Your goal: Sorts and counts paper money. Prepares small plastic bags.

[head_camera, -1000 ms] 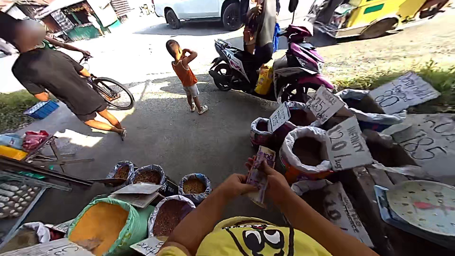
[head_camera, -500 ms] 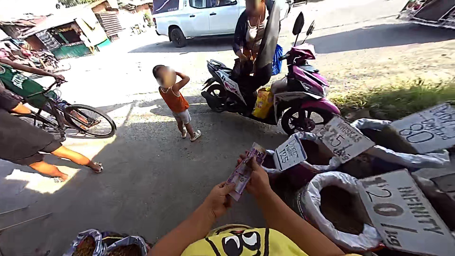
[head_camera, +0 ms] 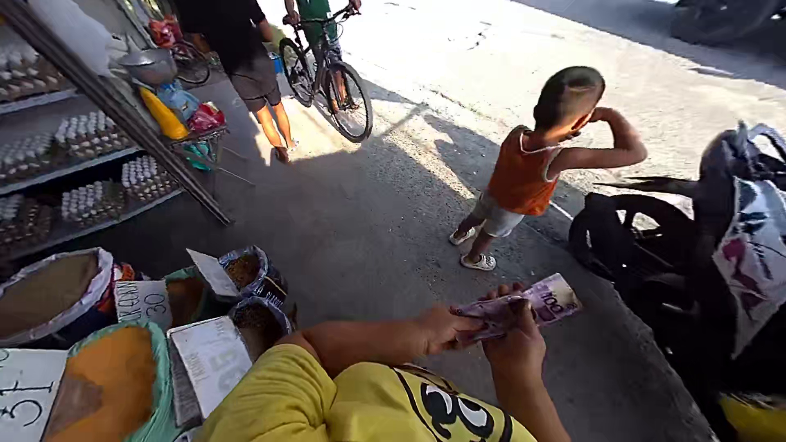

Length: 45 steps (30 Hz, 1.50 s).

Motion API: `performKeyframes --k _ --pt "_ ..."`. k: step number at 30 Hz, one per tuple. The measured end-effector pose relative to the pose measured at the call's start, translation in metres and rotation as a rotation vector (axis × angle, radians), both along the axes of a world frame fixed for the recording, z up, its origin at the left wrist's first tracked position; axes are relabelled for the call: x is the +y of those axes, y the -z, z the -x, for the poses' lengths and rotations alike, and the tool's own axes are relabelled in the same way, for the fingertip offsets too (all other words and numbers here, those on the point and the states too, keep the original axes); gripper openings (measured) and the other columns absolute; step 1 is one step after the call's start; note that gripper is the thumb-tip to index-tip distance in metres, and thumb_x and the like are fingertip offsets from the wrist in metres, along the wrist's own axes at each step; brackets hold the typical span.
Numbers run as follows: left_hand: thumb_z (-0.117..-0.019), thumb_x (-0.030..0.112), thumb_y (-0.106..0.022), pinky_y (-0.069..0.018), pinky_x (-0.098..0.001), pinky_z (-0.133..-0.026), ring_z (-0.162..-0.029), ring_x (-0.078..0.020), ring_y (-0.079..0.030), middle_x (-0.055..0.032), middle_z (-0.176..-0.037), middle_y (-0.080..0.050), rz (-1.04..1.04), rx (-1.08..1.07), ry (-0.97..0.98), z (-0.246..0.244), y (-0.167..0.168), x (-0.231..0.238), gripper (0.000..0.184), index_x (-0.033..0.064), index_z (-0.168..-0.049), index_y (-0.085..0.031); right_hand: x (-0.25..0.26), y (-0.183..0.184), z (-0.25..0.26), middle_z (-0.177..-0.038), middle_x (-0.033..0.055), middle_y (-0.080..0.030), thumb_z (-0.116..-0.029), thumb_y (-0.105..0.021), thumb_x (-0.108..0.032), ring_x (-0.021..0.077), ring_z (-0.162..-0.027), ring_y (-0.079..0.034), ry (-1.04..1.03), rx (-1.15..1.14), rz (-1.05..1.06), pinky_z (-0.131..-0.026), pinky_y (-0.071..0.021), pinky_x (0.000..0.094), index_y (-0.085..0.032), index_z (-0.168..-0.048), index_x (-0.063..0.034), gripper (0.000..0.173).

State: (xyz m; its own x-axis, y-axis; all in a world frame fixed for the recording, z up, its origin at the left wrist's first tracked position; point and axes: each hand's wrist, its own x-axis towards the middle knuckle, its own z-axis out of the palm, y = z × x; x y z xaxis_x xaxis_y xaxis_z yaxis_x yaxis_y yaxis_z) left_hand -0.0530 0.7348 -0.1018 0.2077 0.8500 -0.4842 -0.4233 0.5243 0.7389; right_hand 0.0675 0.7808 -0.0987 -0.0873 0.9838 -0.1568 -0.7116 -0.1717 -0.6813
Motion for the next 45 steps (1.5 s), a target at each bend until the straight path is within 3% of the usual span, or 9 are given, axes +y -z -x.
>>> performKeyframes --k 9,14,16,18,21,25,34,40,45 --pt "-0.1023 0.009 -0.058 -0.0477 -0.0181 -0.052 -0.06 -0.0038 -0.059 -0.0042 -0.087 -0.07 -0.052 0.007 -0.707 0.234 -0.007 0.076 0.019 0.0018 -0.12 -0.061 0.169 -0.017 0.278 -0.092 -0.0009 -0.073 -0.1127 -0.022 -0.021 0.0116 -0.082 -0.073 -0.65 0.136 0.064 -0.078 -0.063 0.0309 -0.051 -0.126 -0.0138 0.033" --pt "-0.106 0.011 -0.049 -0.0501 -0.0186 -0.051 -0.06 -0.005 -0.061 -0.0043 -0.09 -0.071 -0.075 -0.095 -1.1 0.37 0.012 0.079 0.018 0.0071 -0.12 -0.06 0.179 -0.018 0.458 -0.119 0.009 -0.07 -0.1112 -0.028 -0.01 0.0193 -0.093 -0.073 -0.818 -0.005 0.021 -0.082 -0.0623 0.0367 -0.042 -0.138 -0.0099 0.03" --pt "-0.1076 0.012 -0.046 -0.0494 -0.0182 -0.05 -0.058 -0.0051 -0.06 -0.0047 -0.091 -0.07 -0.089 -0.119 -1.142 0.422 0.019 0.08 0.02 0.0088 -0.125 -0.056 0.182 -0.006 0.52 -0.134 0.0116 -0.062 -0.1049 -0.035 0.002 0.0251 -0.102 -0.072 -0.83 -0.011 -0.152 -0.087 -0.0623 0.0428 -0.019 -0.161 -0.024 0.063" --pt "-0.108 0.013 -0.046 -0.0489 -0.0182 -0.05 -0.058 -0.0054 -0.059 -0.0049 -0.09 -0.069 -0.105 -0.096 -1.156 0.481 0.01 0.085 0.02 0.0086 -0.124 -0.058 0.194 -0.008 0.586 -0.137 0.011 -0.057 -0.0948 -0.042 0.009 0.0271 -0.107 -0.071 -0.811 -0.039 -0.325 -0.089 -0.0623 0.0472 -0.004 -0.164 -0.03 0.088" --pt "-0.1073 0.013 -0.048 -0.0499 -0.0186 -0.052 -0.061 -0.0058 -0.061 -0.0063 -0.093 -0.071 -0.112 -0.062 -1.154 0.554 -0.003 0.095 0.022 0.0063 -0.125 -0.058 0.21 -0.016 0.659 -0.139 0.0068 -0.057 -0.0878 -0.045 0.012 0.0254 -0.11 -0.07 -0.807 -0.056 -0.415 -0.09 -0.0618 0.0471 -0.027 -0.156 -0.0233 0.079" --pt "-0.109 0.017 -0.044 -0.0492 -0.0177 -0.053 -0.059 -0.0047 -0.059 -0.0051 -0.088 -0.07 -0.123 -0.041 -1.192 0.651 -0.016 0.111 0.025 0.0101 -0.126 -0.061 0.229 -0.024 0.761 -0.115 0.0018 -0.071 -0.092 -0.041 0.009 0.0217 -0.102 -0.073 -0.826 0.032 -0.462 -0.09 -0.0623 0.0443 -0.053 -0.122 -0.0165 0.041" --pt "-0.1072 0.017 -0.05 -0.0576 -0.023 -0.064 -0.075 -0.0079 -0.067 -0.0039 -0.101 -0.072 -0.125 0.134 -1.407 0.876 -0.005 0.119 0.02 0.0108 -0.121 -0.062 0.223 -0.016 1.022 -0.125 0.0119 -0.07 -0.097 -0.037 0.003 0.0242 -0.112 -0.07 -1.074 0.171 -0.327 -0.094 -0.0587 0.0407 -0.06 -0.103 -0.0094 0.026" --pt "-0.1081 0.012 -0.048 -0.0588 -0.0245 -0.065 -0.076 -0.0117 -0.069 -0.0103 -0.096 -0.072 -0.084 0.028 -1.729 1.01 -0.022 0.076 0.021 -0.0005 -0.122 -0.058 0.169 -0.022 1.194 -0.137 0.0046 -0.061 -0.099 -0.036 -0.001 0.019 -0.115 -0.066 -1.404 0.088 -0.355 -0.094 -0.0577 0.0391 -0.045 -0.142 -0.0183 0.047" --pt "-0.1094 0.013 -0.044 -0.0559 -0.0219 -0.058 -0.067 -0.0086 -0.066 -0.0069 -0.092 -0.072 -0.127 0.035 -2.031 1.075 -0.029 0.005 0.022 0.0005 -0.117 -0.061 0.07 -0.019 1.294 -0.12 0.0091 -0.072 -0.0983 -0.038 -0.002 0.0238 -0.107 -0.071 -1.686 0.123 -0.213 -0.087 -0.0602 0.0405 -0.057 -0.112 -0.0164 0.028"
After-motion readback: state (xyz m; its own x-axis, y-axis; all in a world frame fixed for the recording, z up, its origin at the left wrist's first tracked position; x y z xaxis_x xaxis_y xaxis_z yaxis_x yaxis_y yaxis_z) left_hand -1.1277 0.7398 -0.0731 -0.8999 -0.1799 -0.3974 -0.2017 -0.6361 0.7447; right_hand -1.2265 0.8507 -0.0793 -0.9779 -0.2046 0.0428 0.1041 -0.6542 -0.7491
